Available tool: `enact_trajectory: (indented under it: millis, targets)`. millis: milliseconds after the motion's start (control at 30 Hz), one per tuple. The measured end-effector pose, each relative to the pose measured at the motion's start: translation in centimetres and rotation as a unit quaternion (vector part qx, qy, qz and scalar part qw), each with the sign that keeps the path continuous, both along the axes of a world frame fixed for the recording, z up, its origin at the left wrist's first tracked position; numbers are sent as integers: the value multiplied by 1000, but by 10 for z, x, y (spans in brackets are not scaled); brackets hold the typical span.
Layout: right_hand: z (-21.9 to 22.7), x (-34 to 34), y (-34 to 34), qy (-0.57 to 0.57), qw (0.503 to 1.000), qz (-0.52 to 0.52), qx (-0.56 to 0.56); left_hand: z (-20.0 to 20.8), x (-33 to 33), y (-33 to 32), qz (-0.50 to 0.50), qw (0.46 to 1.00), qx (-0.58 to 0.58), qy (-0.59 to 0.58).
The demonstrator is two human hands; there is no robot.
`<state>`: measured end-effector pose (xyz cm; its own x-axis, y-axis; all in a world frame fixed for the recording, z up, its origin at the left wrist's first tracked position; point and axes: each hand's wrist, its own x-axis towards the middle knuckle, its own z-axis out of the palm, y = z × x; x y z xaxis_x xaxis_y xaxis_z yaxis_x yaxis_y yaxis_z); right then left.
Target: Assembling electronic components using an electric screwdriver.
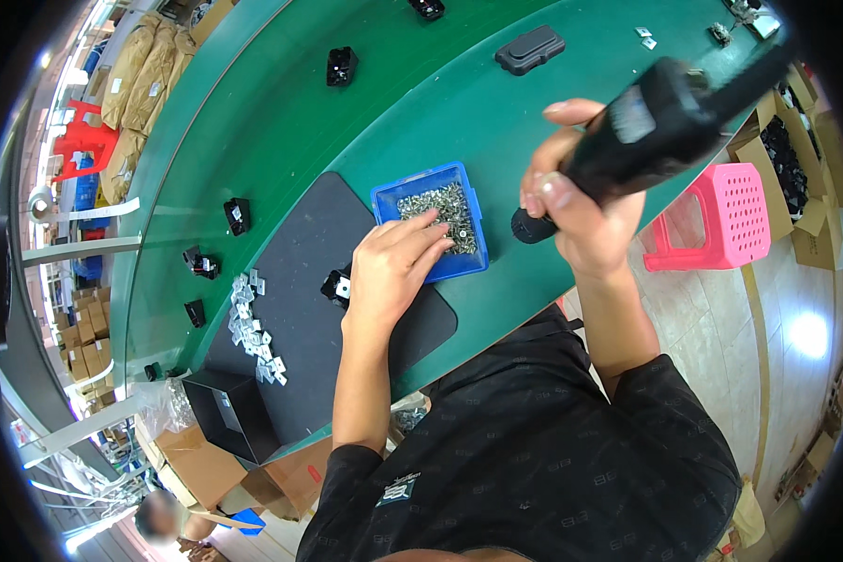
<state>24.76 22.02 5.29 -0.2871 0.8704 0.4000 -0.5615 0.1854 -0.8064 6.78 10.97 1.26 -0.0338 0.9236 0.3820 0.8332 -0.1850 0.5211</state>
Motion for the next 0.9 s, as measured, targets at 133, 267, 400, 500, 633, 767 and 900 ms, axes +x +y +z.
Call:
enact_trajectory:
  millis: [133,267,400,500,633,767,900]
  targets:
    - [20,0,-9,103,994,43,-4,2,7,-10,-15,997,26,-69]
    - [31,-8,-23,147,985,90,1,5,17,-17,-22,995,57,-85]
    - [30,-14,-26,160,973,148,69,6,20,-22,-35,989,111,-91]
    - [27,-16,-29,152,974,156,57,8,21,-27,-31,988,127,-83]
    - [27,-16,-33,140,980,142,24,7,21,-30,-31,990,121,-71]
    - [29,-18,-35,144,980,137,14,8,22,-32,-27,989,131,-68]
    - [26,-19,-34,135,980,143,15,9,22,-32,-29,989,133,-61]
